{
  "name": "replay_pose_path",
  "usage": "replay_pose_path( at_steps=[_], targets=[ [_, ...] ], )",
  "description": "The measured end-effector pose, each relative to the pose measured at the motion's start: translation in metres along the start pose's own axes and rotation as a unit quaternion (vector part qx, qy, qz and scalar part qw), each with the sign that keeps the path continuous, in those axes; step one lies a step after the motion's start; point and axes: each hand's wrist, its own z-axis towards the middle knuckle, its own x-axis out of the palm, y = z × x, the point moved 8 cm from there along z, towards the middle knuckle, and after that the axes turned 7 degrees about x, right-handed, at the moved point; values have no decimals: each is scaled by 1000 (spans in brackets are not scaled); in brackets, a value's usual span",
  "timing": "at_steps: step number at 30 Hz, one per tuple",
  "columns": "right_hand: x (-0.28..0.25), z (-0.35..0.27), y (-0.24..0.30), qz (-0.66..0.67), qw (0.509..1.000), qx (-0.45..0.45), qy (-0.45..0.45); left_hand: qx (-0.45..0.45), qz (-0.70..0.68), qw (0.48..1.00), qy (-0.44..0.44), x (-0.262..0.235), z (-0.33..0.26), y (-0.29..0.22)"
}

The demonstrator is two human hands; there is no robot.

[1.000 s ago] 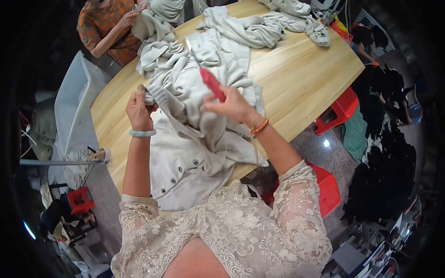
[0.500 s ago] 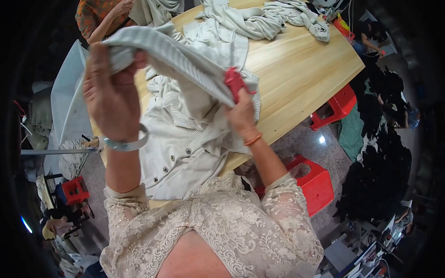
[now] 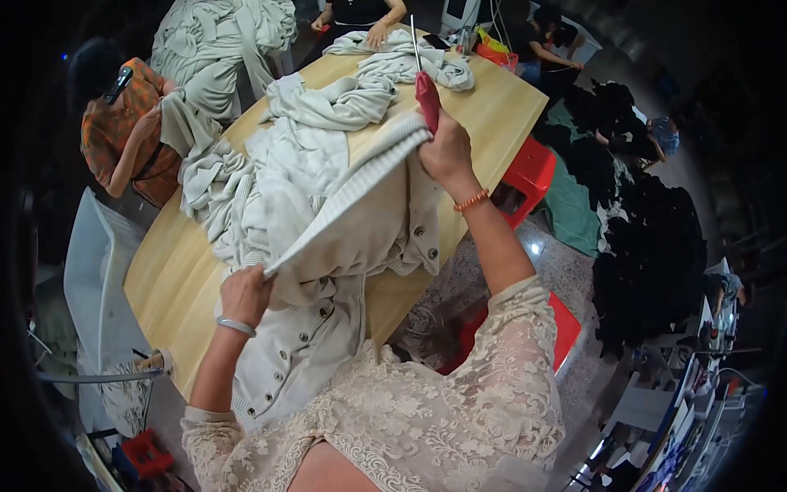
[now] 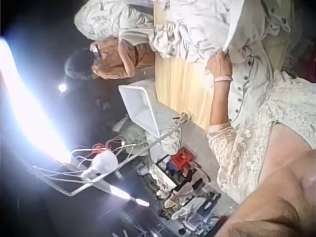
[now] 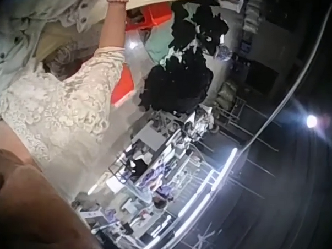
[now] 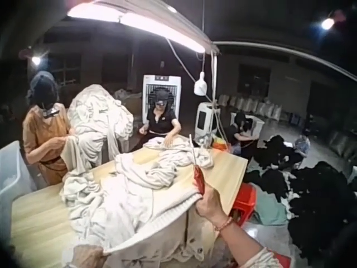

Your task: Trimming loose threads and excess fabric from knitted sweaters using scissors.

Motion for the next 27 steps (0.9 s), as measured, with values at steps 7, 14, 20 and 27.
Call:
replay_pose_path(
  at_steps=[7,14,20,27],
  targets=[
    [17,79,103,79,981,-169,-49,-69,-619,782,-32,-67,10,-60],
    [124,26,333,215,920,-321,64,92,-766,503,-390,-127,-122,-12],
    [271,-109,319,225,825,-388,344,-379,-643,424,-514,13,-255,57],
    [304,-281,173,112,689,-20,716,-458,-678,345,-460,109,-302,37]
  ],
)
